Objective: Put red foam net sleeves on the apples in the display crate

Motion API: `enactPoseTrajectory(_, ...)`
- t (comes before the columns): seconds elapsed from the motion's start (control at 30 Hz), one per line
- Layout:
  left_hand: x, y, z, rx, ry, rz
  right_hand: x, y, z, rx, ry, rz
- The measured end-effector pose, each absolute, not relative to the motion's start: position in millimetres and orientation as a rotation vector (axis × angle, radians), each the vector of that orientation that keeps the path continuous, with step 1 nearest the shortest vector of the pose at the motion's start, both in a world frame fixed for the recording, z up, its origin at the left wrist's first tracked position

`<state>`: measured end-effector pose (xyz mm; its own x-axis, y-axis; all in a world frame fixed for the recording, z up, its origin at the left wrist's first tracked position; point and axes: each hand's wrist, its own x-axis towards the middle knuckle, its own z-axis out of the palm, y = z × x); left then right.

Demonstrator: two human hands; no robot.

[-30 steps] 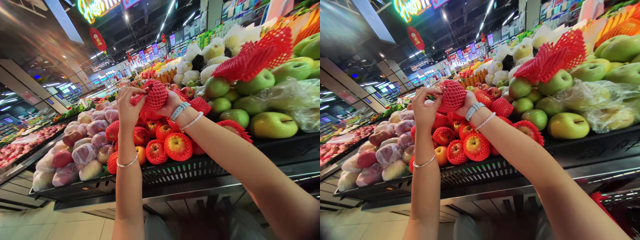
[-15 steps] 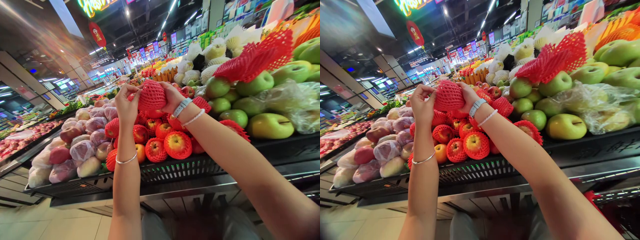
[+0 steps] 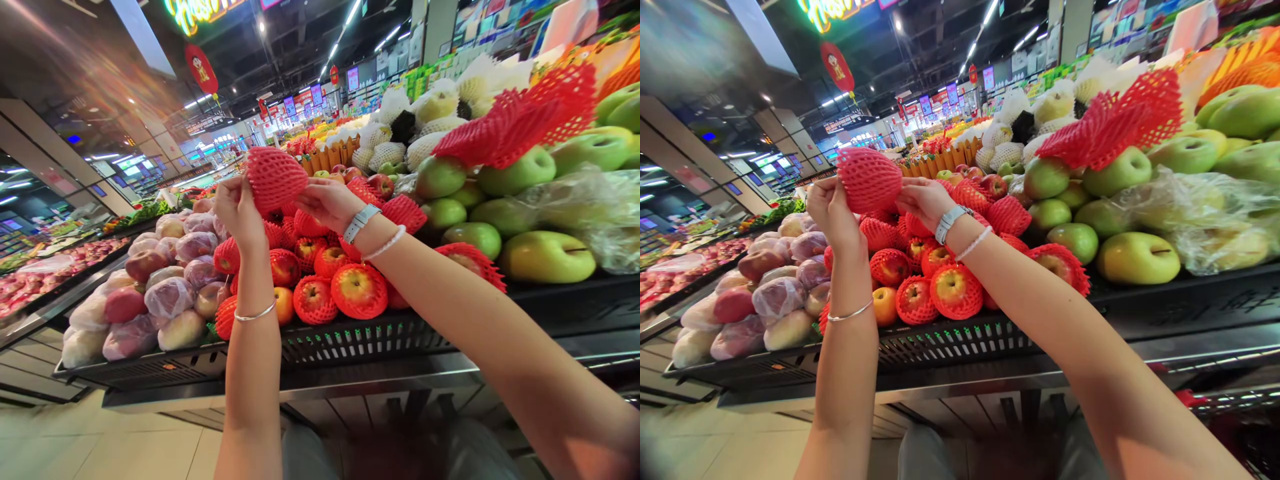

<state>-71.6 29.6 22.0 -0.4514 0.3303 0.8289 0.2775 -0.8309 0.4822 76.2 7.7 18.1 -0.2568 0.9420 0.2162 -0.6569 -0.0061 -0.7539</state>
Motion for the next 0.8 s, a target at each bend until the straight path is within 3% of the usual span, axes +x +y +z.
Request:
enactPoseTrajectory(0.13,-66.5,30.7,19.3,1.567,0.873,2.447,78.8,11.5,19.8,-0.329,-0.937,1.357)
enactPoseTrajectory(0.37,-76.9,35.9,19.6,1.438,0.81,2.299,87.4,9.6,22.6,-0.242,-1.146,1.365)
enactPoseTrajectory(0.8,-62.3,37.9,14.9,1.697,0.708,2.353,75.0,2.8,19.3,-0.358,-0.663,1.741)
